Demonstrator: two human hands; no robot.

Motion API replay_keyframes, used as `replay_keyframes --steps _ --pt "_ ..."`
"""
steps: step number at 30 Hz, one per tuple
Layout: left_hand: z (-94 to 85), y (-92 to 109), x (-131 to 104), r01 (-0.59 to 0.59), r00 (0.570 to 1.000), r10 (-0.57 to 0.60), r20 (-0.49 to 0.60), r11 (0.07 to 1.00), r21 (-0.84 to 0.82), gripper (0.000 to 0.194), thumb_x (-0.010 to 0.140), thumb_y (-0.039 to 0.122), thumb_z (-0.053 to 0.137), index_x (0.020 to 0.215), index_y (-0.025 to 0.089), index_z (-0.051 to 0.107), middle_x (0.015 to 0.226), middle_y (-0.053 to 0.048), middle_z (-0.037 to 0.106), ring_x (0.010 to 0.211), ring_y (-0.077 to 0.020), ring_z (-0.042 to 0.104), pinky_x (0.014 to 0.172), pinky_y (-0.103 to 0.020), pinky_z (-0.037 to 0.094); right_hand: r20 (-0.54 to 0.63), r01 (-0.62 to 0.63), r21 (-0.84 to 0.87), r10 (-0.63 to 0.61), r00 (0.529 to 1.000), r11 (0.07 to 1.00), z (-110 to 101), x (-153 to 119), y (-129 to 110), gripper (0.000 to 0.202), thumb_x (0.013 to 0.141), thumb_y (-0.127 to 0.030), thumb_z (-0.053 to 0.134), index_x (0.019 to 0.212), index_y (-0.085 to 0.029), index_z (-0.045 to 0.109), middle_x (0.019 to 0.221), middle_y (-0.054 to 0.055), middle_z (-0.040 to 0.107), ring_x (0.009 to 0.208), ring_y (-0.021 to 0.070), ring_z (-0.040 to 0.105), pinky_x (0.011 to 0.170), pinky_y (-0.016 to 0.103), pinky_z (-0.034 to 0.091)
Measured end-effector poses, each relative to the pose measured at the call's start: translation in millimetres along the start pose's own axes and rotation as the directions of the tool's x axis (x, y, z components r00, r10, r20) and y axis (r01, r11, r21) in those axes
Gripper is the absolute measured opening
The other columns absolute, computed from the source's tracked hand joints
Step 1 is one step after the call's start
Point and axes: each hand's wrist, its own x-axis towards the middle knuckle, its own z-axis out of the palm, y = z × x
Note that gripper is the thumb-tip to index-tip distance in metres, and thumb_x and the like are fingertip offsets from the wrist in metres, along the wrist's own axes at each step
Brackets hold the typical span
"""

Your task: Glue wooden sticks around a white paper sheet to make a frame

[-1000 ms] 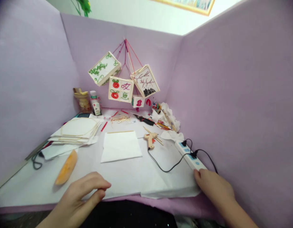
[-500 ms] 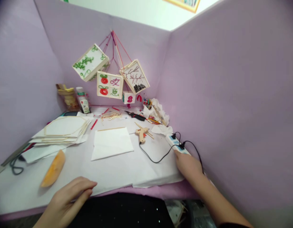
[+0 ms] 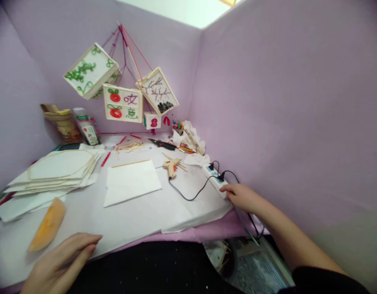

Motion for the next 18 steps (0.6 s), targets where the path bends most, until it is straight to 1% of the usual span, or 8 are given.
replay_keyframes --steps 2,4,7,9,12,13,16,18 --pt "-1.6 -9 -8 0.030 0.999 -0.029 -0.019 0.999 0.040 0.016 0.086 0.037 0.056 0.097 0.027 0.064 0.087 0.001 0.068 0.076 -0.0124 0.066 0.069 -0.016 0.054 -0.022 0.041 0.030 -0.040 0.999 0.999 -34 -31 9 0.033 0.085 -0.026 0.046 0.105 -0.018 0.071 0.081 0.008 0.072 0.067 0.0200 0.065 0.063 0.029 0.048" --pt "-3.9 -15 -15 0.041 0.998 -0.038 -0.049 0.997 0.059 0.017 0.085 0.037 0.057 0.097 0.027 0.064 0.090 0.001 0.067 0.078 -0.0132 0.065 0.071 -0.018 0.054 -0.251 0.043 0.022 -0.036 0.967 0.999 -63 -63 15 0.035 0.089 -0.031 0.042 0.111 -0.021 0.068 0.081 0.009 0.071 0.065 0.0180 0.065 0.062 0.030 0.048" --pt "-9.2 -11 -13 0.001 0.999 0.003 -0.051 0.997 0.082 0.016 0.084 0.040 0.058 0.086 0.026 0.066 0.091 -0.002 0.065 0.080 -0.0151 0.064 0.070 -0.021 0.054 -0.431 0.111 -0.064 -0.128 0.893 0.992 -72 -89 2 0.029 0.090 -0.040 0.047 0.102 -0.027 0.070 0.078 0.010 0.069 0.065 0.0168 0.064 0.061 0.030 0.047" --pt "-11.5 -1 -1 -0.056 0.998 0.059 -0.022 0.992 0.117 0.020 0.082 0.044 0.059 0.078 0.025 0.066 0.097 -0.004 0.064 0.088 -0.0185 0.063 0.073 -0.026 0.054 -0.238 0.362 -0.025 -0.357 0.903 0.932 -54 -83 -30 0.025 0.090 -0.039 0.049 0.095 -0.028 0.071 0.081 0.008 0.070 0.069 0.0166 0.064 0.063 0.028 0.048" --pt "-7.7 19 35 -0.097 0.995 0.101 -0.018 0.981 0.168 0.018 0.083 0.034 0.061 0.098 0.025 0.067 0.109 -0.007 0.064 0.100 -0.0212 0.061 0.083 -0.032 0.053 -0.028 0.634 0.087 -0.634 0.773 0.769 -11 -45 -107 0.021 0.088 -0.032 0.053 0.100 -0.025 0.069 0.089 0.005 0.070 0.075 0.0155 0.063 0.067 0.027 0.048" --pt "-4.6 26 49 -0.092 0.995 0.098 -0.029 0.982 0.166 0.017 0.085 0.028 0.058 0.099 0.023 0.066 0.110 -0.008 0.064 0.100 -0.0200 0.061 0.083 -0.032 0.052 -0.049 0.676 0.135 -0.676 0.735 0.725 3 -28 -135 0.021 0.086 -0.030 0.055 0.102 -0.024 0.067 0.090 0.005 0.069 0.074 0.0149 0.062 0.065 0.026 0.048" --pt "5.5 43 85 -0.143 0.988 0.151 -0.040 0.978 0.154 0.018 0.083 0.029 0.061 0.068 0.019 0.063 0.092 -0.006 0.069 0.085 -0.0180 0.063 0.078 -0.033 0.052 -0.380 0.760 0.278 -0.660 0.648 0.587 40 27 -208 0.026 0.082 -0.025 0.056 0.107 -0.019 0.061 0.090 0.005 0.067 0.071 0.0136 0.059 0.060 0.024 0.045" --pt "7.8 52 91 -0.218 0.973 0.230 -0.038 0.956 0.194 0.020 0.079 0.032 0.066 0.066 0.018 0.061 0.087 -0.007 0.069 0.087 -0.0214 0.062 0.080 -0.038 0.051 -0.521 0.738 0.349 -0.535 0.665 0.578 63 59 -239 0.010 0.082 -0.027 0.055 0.083 -0.018 0.060 0.067 0.000 0.061 0.058 0.0120 0.053 0.055 0.024 0.040"
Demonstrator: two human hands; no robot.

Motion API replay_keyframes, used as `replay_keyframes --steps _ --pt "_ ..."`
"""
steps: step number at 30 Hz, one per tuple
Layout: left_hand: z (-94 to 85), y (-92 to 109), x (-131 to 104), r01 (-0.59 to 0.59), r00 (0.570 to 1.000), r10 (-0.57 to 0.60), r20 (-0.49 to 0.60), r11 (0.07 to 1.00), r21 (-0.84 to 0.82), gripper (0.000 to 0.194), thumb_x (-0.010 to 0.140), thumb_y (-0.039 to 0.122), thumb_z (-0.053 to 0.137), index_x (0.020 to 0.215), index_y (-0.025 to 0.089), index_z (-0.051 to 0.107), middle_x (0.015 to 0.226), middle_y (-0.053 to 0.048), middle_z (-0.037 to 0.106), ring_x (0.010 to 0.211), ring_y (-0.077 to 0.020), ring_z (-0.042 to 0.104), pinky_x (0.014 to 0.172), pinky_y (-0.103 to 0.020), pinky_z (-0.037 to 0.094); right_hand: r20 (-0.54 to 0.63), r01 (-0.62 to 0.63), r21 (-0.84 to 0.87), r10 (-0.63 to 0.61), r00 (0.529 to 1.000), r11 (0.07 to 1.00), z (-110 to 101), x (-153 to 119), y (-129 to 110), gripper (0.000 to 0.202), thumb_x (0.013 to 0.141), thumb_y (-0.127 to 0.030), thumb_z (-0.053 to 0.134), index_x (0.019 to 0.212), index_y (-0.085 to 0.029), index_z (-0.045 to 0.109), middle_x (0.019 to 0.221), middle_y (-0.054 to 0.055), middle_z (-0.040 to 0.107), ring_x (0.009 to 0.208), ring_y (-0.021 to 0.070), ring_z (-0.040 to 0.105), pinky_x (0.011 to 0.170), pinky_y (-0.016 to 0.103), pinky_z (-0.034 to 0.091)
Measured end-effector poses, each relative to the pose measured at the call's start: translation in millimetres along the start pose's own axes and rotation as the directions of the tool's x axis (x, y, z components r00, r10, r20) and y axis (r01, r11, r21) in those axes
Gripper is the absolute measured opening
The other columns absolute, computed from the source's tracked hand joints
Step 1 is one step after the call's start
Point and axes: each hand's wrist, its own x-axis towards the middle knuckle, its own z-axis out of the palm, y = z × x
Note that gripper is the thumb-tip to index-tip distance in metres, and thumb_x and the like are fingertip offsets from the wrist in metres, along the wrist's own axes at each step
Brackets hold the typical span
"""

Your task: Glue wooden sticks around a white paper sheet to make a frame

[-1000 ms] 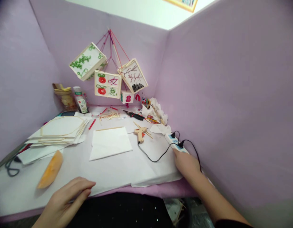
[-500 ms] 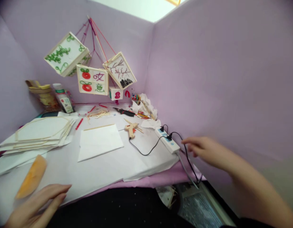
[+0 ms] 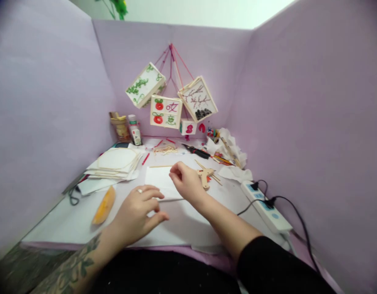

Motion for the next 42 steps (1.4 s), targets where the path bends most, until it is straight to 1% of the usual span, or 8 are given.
replay_keyframes --steps 4,10,13,17,27,34,39,42 --pt "-22.7 4 -43 -0.160 0.987 0.161 -0.030 0.987 0.021 0.013 0.082 0.009 0.055 0.091 0.017 0.061 0.074 -0.003 0.065 0.064 -0.0131 0.056 0.061 -0.026 0.047 -0.026 0.063 -0.001 -0.063 0.998 0.998 47 12 27 0.040 0.086 -0.037 0.051 0.050 -0.020 0.043 0.052 0.000 0.051 0.055 0.0134 0.049 0.060 0.028 0.040" --pt "-75.2 -45 -137 0.416 0.896 -0.353 -0.268 0.879 0.234 0.013 0.082 0.030 0.061 0.085 0.019 0.054 0.080 -0.004 0.058 0.079 -0.0191 0.058 0.069 -0.032 0.048 0.077 0.096 0.050 -0.099 0.992 0.994 66 -1 34 0.007 0.080 -0.023 0.056 0.076 -0.019 0.059 0.075 0.004 0.063 0.067 0.0164 0.057 0.064 0.028 0.044" --pt "-69.3 -60 -155 0.566 0.816 -0.492 -0.302 0.787 0.246 0.043 0.074 0.038 0.068 0.105 0.018 0.048 0.100 -0.009 0.057 0.091 -0.0224 0.058 0.074 -0.034 0.051 0.301 0.163 -0.014 -0.151 0.941 0.987 80 1 11 0.017 0.081 -0.026 0.058 0.066 -0.020 0.059 0.067 0.003 0.063 0.067 0.0177 0.058 0.067 0.030 0.044" --pt "-44.7 -59 -160 0.655 0.745 -0.569 -0.347 0.721 0.224 0.028 0.076 0.032 0.066 0.093 0.020 0.047 0.084 -0.002 0.054 0.073 -0.0167 0.056 0.064 -0.029 0.049 0.491 0.300 0.040 -0.280 0.825 0.953 113 16 -25 0.013 0.080 -0.021 0.060 0.089 -0.019 0.069 0.093 0.007 0.070 0.090 0.0219 0.061 0.081 0.034 0.045" --pt "-32.5 -56 -168 0.672 0.719 -0.584 -0.377 0.722 0.164 0.014 0.082 0.028 0.063 0.081 0.020 0.052 0.074 0.001 0.056 0.069 -0.0136 0.055 0.063 -0.025 0.047 0.515 -0.033 0.154 -0.052 0.856 0.988 193 55 -24 0.027 0.080 -0.010 0.050 0.095 -0.019 0.071 0.094 0.004 0.072 0.090 0.0178 0.065 0.087 0.031 0.047" --pt "-44.1 -44 -167 0.582 0.789 -0.489 -0.371 0.789 0.197 0.020 0.086 0.024 0.056 0.068 0.019 0.054 0.056 0.002 0.054 0.053 -0.0104 0.053 0.054 -0.023 0.043 0.398 -0.033 0.205 -0.053 0.916 0.978 191 50 -16 0.025 0.076 -0.012 0.048 0.088 -0.018 0.068 0.089 0.004 0.071 0.085 0.0188 0.064 0.083 0.035 0.048" --pt "-68.6 -35 -158 0.576 0.642 -0.392 -0.659 0.814 0.077 0.010 0.085 0.013 0.051 0.092 0.020 0.052 0.081 -0.002 0.061 0.072 -0.0140 0.061 0.064 -0.028 0.051 0.282 -0.042 0.246 -0.030 0.959 0.968 158 44 -18 0.019 0.079 -0.020 0.049 0.087 -0.018 0.066 0.085 0.005 0.069 0.078 0.0181 0.062 0.073 0.032 0.049" --pt "-87.2 -12 -124 0.421 0.671 -0.288 -0.683 0.907 0.031 0.027 0.078 0.011 0.060 0.100 0.026 0.052 0.095 -0.001 0.059 0.085 -0.0161 0.059 0.075 -0.036 0.053 0.297 0.117 0.200 -0.174 0.939 0.973 128 26 -19 0.017 0.082 -0.019 0.049 0.087 -0.020 0.064 0.086 0.005 0.067 0.079 0.0178 0.061 0.070 0.030 0.048"
